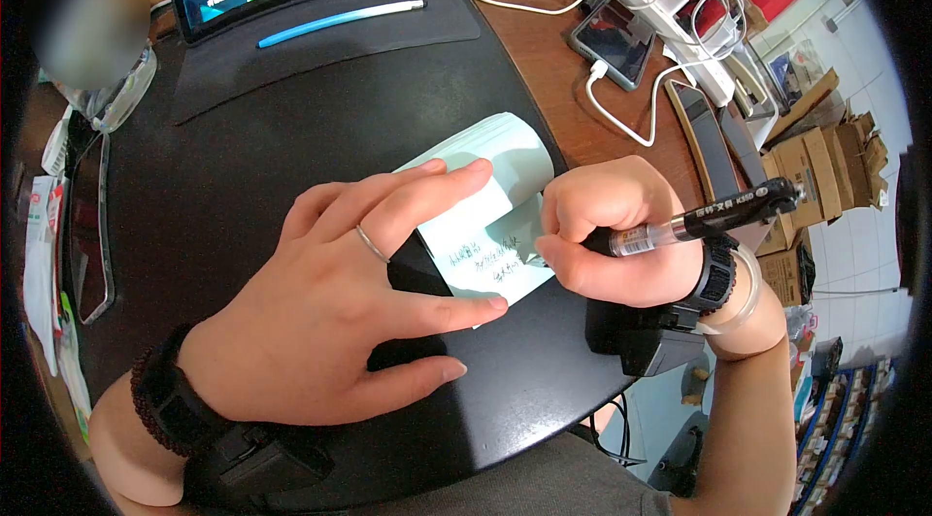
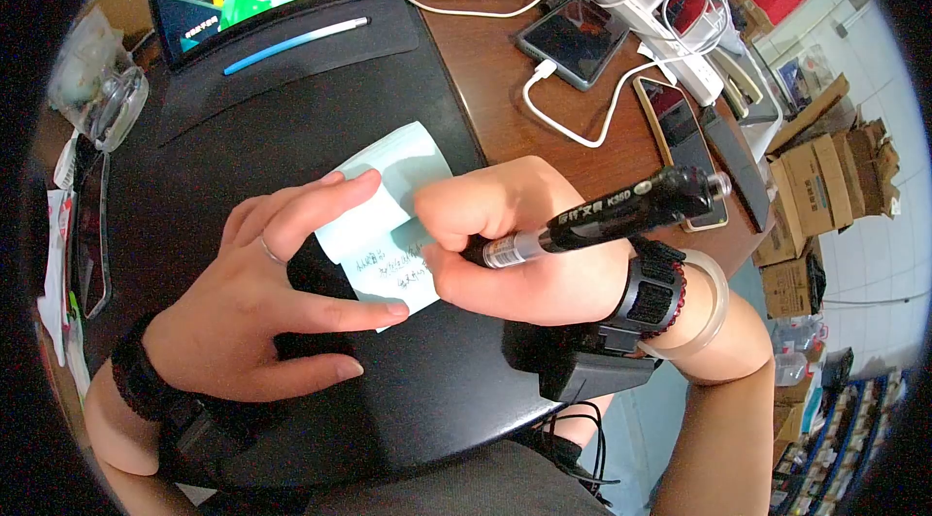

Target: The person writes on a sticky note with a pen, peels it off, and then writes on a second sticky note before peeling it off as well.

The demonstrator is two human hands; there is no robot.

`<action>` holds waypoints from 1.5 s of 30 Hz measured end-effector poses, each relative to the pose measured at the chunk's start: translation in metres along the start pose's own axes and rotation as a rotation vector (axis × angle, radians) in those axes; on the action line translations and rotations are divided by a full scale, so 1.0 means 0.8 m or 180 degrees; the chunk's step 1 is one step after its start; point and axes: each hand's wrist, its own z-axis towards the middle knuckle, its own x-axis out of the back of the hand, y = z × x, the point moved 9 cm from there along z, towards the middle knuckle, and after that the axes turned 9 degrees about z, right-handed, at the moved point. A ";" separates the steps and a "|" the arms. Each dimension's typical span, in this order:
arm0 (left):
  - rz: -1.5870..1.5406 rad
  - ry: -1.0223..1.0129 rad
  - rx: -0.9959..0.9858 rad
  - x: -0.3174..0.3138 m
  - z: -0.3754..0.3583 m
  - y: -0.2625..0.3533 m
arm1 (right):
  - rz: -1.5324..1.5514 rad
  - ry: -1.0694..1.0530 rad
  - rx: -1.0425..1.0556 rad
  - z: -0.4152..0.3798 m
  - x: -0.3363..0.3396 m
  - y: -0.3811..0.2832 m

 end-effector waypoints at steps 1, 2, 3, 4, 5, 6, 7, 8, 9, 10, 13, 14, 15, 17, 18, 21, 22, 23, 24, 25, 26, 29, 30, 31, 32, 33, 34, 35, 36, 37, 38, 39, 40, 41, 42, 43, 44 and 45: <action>0.0016 0.0007 -0.0018 0.000 0.000 0.000 | 0.0012 0.0156 -0.0059 -0.001 0.004 0.002; 0.0018 0.0011 -0.0019 0.001 0.000 0.000 | 0.0023 0.0311 -0.0120 -0.002 0.009 0.003; 0.0018 -0.0002 -0.0022 0.001 0.000 0.000 | 0.0018 0.0307 -0.0119 -0.002 0.009 0.004; 0.0016 -0.0015 -0.0023 0.001 0.000 0.000 | -0.0074 0.0312 -0.0058 -0.001 0.009 0.003; 0.0012 -0.0012 -0.0021 0.000 0.000 0.000 | -0.0165 0.0318 0.0002 0.000 0.009 0.002; 0.0007 -0.0009 -0.0015 0.000 0.000 0.000 | -0.0164 0.0314 0.0000 0.000 0.009 0.001; 0.0003 -0.0008 -0.0010 0.000 -0.001 0.000 | -0.0147 0.0272 -0.0048 0.000 0.009 0.001; 0.0002 -0.0008 -0.0008 0.000 0.000 0.000 | -0.0129 0.0229 -0.0096 0.000 0.008 0.001; 0.0012 -0.0004 -0.0009 0.000 0.000 0.000 | -0.0128 0.0229 -0.0096 0.000 0.008 0.001; 0.0020 0.0000 -0.0011 0.001 0.000 0.001 | -0.0140 0.0241 -0.0071 0.000 0.008 0.001; -0.0046 -0.0009 0.0001 0.001 0.001 -0.001 | -0.0069 0.0229 -0.0106 0.000 0.008 0.001; -0.0044 -0.0004 0.0005 0.001 0.001 -0.001 | 0.0018 0.0213 -0.0170 0.000 0.007 0.003; -0.0042 -0.0010 0.0007 0.001 0.001 -0.001 | 0.0017 0.0210 -0.0168 -0.001 0.007 0.004; -0.0043 -0.0018 0.0008 0.000 0.001 0.000 | -0.0100 0.0284 -0.0085 -0.002 0.010 0.003; -0.0041 -0.0003 0.0018 0.000 0.001 0.000 | -0.0101 0.0284 -0.0085 -0.002 0.010 0.003; -0.0045 0.0008 0.0018 0.000 0.001 0.000 | -0.0180 0.0157 -0.0075 -0.001 0.008 0.001; -0.0050 0.0003 0.0009 0.001 0.001 0.000 | -0.0181 0.0179 -0.0043 -0.002 0.009 0.001; -0.0048 0.0007 0.0012 0.001 0.001 0.000 | -0.0181 0.0200 -0.0012 -0.002 0.010 0.001; -0.0046 0.0022 0.0002 0.001 0.001 0.000 | -0.0181 0.0197 -0.0011 -0.002 0.009 0.001; -0.0046 0.0036 -0.0010 0.001 0.001 0.000 | -0.0135 0.0274 -0.0034 -0.002 0.011 0.002; -0.0048 0.0039 -0.0009 0.001 0.001 0.000 | -0.0089 0.0351 -0.0057 -0.003 0.014 0.003; -0.0038 0.0035 -0.0010 0.001 0.001 0.000 | 0.0001 0.0307 -0.0203 -0.004 0.012 0.006; -0.0032 0.0030 -0.0013 0.001 0.001 0.000 | -0.0001 0.0306 -0.0202 -0.003 0.012 0.005; -0.0026 0.0025 -0.0017 0.001 0.001 0.000 | 0.0003 0.0284 -0.0108 -0.002 0.010 0.002; -0.0025 0.0026 -0.0017 0.001 0.001 0.000 | 0.0006 0.0262 -0.0014 0.000 0.008 -0.002; -0.0011 0.0032 -0.0024 0.001 0.001 0.001 | 0.0005 0.0263 -0.0014 0.000 0.009 -0.002; 0.0002 0.0038 -0.0032 0.001 0.001 0.001 | -0.0094 0.0221 0.0031 0.001 0.008 -0.004; -0.0002 0.0038 -0.0036 0.001 0.002 0.002 | -0.0193 0.0178 0.0073 0.001 0.007 -0.005; -0.0004 0.0020 -0.0018 0.001 0.002 0.001 | -0.0194 0.0182 0.0067 0.001 0.007 -0.004; -0.0003 -0.0001 -0.0002 0.000 0.002 0.001 | -0.0190 0.0221 0.0047 -0.001 0.009 -0.002; -0.0001 -0.0006 -0.0009 0.000 0.002 0.001 | -0.0184 0.0262 0.0030 -0.001 0.010 -0.002; 0.0002 -0.0001 -0.0015 0.000 0.001 0.001 | -0.0182 0.0267 0.0031 -0.002 0.009 -0.002; 0.0007 0.0008 -0.0017 0.001 0.001 0.001 | -0.0162 0.0320 -0.0030 -0.002 0.011 0.000; 0.0008 0.0010 -0.0016 0.001 0.001 0.001 | -0.0143 0.0370 -0.0092 -0.002 0.013 0.003; 0.0001 0.0001 -0.0013 0.001 0.001 0.001 | -0.0144 0.0369 -0.0091 -0.002 0.013 0.003; -0.0007 -0.0009 -0.0010 0.001 0.001 0.001 | -0.0231 0.0370 -0.0048 -0.002 0.013 0.001; -0.0007 -0.0010 -0.0010 0.001 0.001 0.001 | -0.0319 0.0371 -0.0005 -0.001 0.013 0.000; 0.0004 -0.0003 -0.0014 0.001 0.001 0.001 | -0.0320 0.0371 -0.0004 -0.001 0.013 -0.001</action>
